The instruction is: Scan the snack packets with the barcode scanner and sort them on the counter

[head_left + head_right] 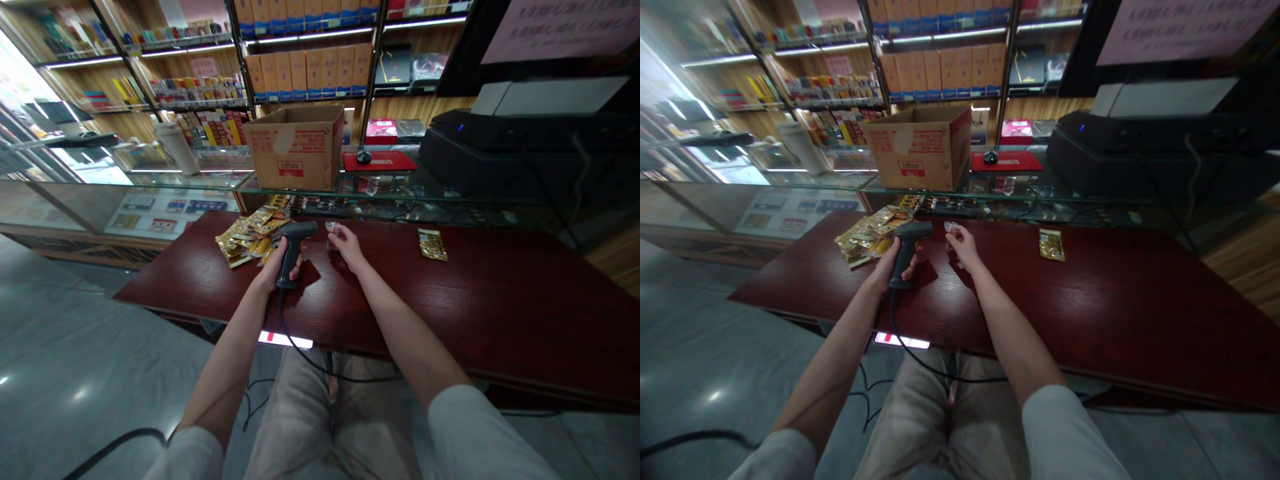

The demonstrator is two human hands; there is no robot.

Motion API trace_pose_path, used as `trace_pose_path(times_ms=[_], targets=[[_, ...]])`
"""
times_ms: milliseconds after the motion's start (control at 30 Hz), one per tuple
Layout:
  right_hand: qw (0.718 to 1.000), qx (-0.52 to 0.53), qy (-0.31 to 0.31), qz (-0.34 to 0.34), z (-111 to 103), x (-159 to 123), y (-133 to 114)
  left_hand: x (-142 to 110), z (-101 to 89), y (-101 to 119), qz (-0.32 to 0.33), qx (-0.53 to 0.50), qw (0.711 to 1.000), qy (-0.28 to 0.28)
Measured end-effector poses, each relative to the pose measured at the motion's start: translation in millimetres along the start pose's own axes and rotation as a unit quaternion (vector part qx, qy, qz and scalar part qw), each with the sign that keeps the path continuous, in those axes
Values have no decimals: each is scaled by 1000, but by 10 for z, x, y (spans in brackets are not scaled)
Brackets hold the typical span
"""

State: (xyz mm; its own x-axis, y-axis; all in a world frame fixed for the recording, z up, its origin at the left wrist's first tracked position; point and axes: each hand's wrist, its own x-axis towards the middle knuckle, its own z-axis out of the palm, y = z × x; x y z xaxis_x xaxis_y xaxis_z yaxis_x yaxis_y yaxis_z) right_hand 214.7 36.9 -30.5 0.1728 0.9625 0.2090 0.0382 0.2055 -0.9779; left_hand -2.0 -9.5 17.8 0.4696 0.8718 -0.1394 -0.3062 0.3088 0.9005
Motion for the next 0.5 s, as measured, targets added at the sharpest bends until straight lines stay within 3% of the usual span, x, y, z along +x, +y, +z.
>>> trace_pose_path(times_ms=[233, 500], targets=[[1000, -8, -10, -20, 19, -5, 32, 43, -36, -62, 7, 9, 1000, -17], [997, -35, -30, -54, 25, -7, 11, 30, 10, -47, -12, -18, 1000, 16]])
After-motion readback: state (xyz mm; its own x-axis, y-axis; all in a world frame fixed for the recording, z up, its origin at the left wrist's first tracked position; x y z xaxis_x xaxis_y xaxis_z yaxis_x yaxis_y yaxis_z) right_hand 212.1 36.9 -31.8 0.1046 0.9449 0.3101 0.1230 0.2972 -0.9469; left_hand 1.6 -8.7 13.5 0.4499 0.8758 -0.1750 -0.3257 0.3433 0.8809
